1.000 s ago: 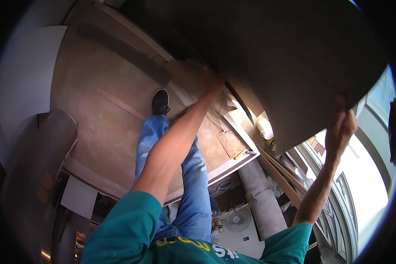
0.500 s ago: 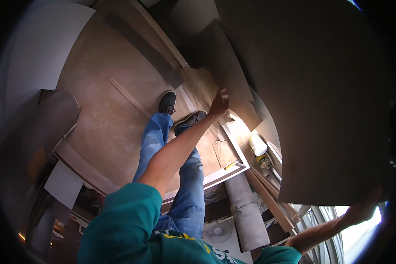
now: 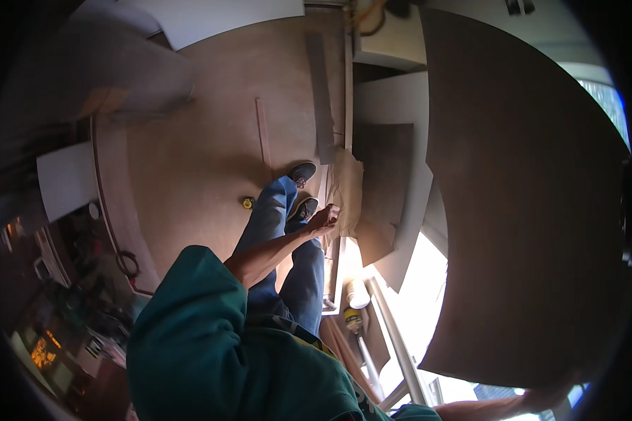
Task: The person repeatedly picks up flat white and gray sheets, rolls them into cylindrical shapes, and inserts them into a larger gray cylinder. The person also picks up and places down a black curved sheet. The task involves repeated handling and stacking of these rolled sheets within the larger cylinder.
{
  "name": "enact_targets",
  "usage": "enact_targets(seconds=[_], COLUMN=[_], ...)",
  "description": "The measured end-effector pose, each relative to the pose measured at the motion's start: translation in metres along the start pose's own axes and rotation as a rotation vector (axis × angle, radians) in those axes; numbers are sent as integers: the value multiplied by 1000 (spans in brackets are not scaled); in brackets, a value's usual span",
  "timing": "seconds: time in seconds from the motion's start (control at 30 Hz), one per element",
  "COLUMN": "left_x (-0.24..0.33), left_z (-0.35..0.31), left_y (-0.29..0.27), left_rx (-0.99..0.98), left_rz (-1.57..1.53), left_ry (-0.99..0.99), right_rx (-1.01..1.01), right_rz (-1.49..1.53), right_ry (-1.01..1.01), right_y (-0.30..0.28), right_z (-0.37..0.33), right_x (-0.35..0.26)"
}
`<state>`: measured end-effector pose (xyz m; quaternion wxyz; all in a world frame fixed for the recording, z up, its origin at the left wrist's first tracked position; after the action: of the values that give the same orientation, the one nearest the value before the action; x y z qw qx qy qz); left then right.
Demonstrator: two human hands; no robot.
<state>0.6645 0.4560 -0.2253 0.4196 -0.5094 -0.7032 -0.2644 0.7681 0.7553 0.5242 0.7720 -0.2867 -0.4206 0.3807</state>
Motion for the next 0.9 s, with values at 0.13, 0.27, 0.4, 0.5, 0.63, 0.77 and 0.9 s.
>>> enact_targets(seconds=[0.13,0.27,0.4,0.5,0.63,0.77,0.9], left_x=[109,227,358,379,320,203,117], left_z=[-40,-89,-162,-167,-139,-114,-111], left_y=[-74,-126,-166,-165,-193,-246,-290], left_rx=[378,579,518,602,672,712,713], left_rz=[194,-169,150,457,665,915,985], left_ry=[80,315,553,609,301,78,92], right_rx=[25,45,154,153,178,5,-146], right_rz=[11,617,1340,1434,1592,1846,1867], right_ry=[-308,326,983,872,968,1231,1483], right_y=[49,176,278,349,426,458,496], right_z=[-17,24,80,67,22,-27,-83], right_x=[6,-36,-157,-219,-322,-431,-524])
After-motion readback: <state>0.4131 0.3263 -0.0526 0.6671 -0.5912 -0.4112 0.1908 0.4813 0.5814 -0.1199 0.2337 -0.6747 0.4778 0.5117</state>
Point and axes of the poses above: each hand's wrist, its own z-axis towards the middle knuckle, its own y-axis out of the palm, x = y × z, the point moved 3 cm from there along z, towards the middle knuckle, and after that the axes turned 9 degrees about z, right-handed, at the moved point
